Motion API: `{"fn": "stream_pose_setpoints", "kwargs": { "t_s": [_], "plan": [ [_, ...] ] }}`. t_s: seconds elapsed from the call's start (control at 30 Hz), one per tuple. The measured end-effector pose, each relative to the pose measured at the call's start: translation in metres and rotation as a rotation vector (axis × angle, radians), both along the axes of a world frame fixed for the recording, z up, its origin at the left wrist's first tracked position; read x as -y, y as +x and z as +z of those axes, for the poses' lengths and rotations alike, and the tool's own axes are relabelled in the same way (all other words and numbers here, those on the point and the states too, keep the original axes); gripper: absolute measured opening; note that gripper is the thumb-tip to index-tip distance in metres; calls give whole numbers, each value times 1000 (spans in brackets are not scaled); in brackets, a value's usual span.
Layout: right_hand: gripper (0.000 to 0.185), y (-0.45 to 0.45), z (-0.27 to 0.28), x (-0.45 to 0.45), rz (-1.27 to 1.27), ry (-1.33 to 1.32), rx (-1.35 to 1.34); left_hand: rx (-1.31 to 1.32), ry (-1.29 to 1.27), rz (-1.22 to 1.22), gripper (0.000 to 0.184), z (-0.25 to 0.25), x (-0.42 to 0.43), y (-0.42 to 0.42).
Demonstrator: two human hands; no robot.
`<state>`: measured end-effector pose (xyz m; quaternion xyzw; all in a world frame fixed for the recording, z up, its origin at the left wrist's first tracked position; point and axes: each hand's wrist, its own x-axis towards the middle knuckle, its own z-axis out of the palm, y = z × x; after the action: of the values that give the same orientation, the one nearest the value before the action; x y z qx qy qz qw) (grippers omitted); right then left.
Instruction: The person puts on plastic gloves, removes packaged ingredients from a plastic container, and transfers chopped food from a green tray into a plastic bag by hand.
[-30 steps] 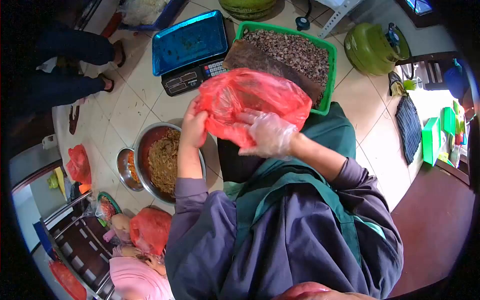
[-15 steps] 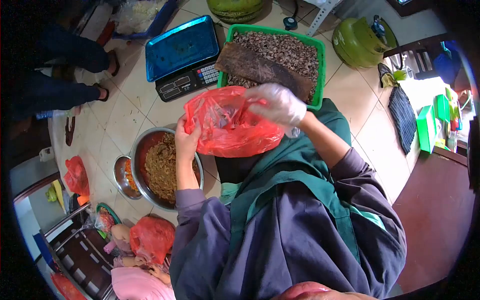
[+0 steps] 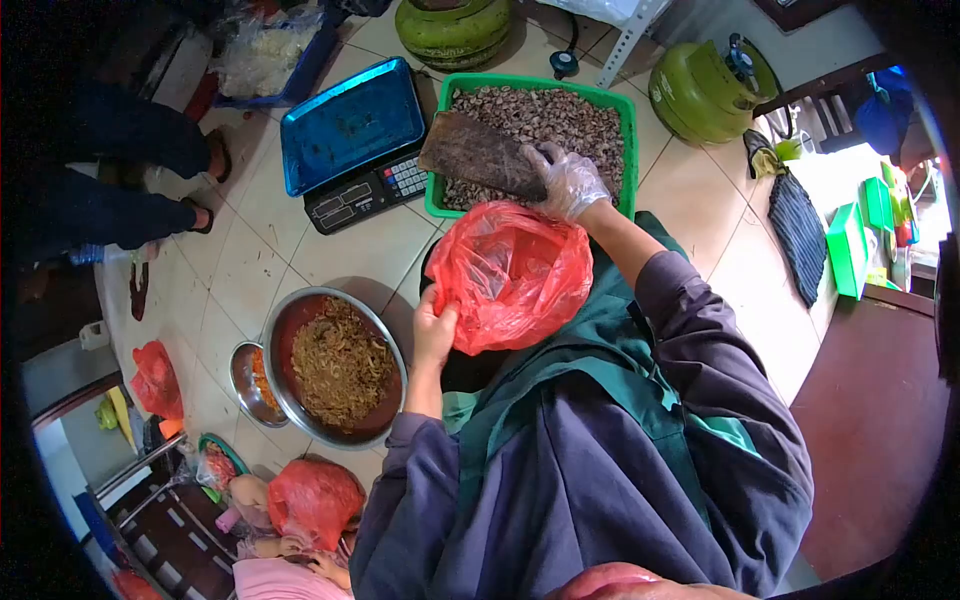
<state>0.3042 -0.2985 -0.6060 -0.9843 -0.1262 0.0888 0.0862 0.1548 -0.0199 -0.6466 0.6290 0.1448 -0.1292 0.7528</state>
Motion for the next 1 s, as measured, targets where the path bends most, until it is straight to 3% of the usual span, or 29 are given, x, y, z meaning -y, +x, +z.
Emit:
{"fn": "stream_pose_setpoints", "kwargs": {
  "t_s": [0.1, 0.2, 0.3, 0.43, 0.47, 0.5, 0.57, 0.63, 0.77, 1.0],
  "plan": [
    [82, -1, 8, 0, 9, 25, 31, 104, 148, -34, 28, -5, 4, -2],
    [81, -1, 15, 0, 33, 21, 150, 99, 107, 0, 27, -6, 6, -2],
    [81, 9, 35, -6, 57, 27, 50, 76, 118, -4, 27, 2, 9, 0],
    [79, 14, 44, 4, 36, 163, 84, 96, 78, 6, 25, 3, 11, 1],
    [76, 14, 46, 7, 40, 287, 216, 93, 88, 10, 25, 3, 11, 1],
    [74, 14, 51, 14, -50, 324, 105, 89, 99, 13, 25, 5, 11, 0],
    [76, 13, 61, 31, -109, 289, 192, 84, 103, 16, 25, 4, 10, -1],
    [79, 17, 53, 55, -183, 270, 318, 85, 89, 16, 25, 0, 10, 0],
    [78, 23, 30, 100, -350, 95, 251, 102, 103, 21, 25, 0, 12, 0],
    [81, 27, -30, 128, -466, 18, 84, 132, 167, 31, 21, 4, 13, 4]
  ]
}}
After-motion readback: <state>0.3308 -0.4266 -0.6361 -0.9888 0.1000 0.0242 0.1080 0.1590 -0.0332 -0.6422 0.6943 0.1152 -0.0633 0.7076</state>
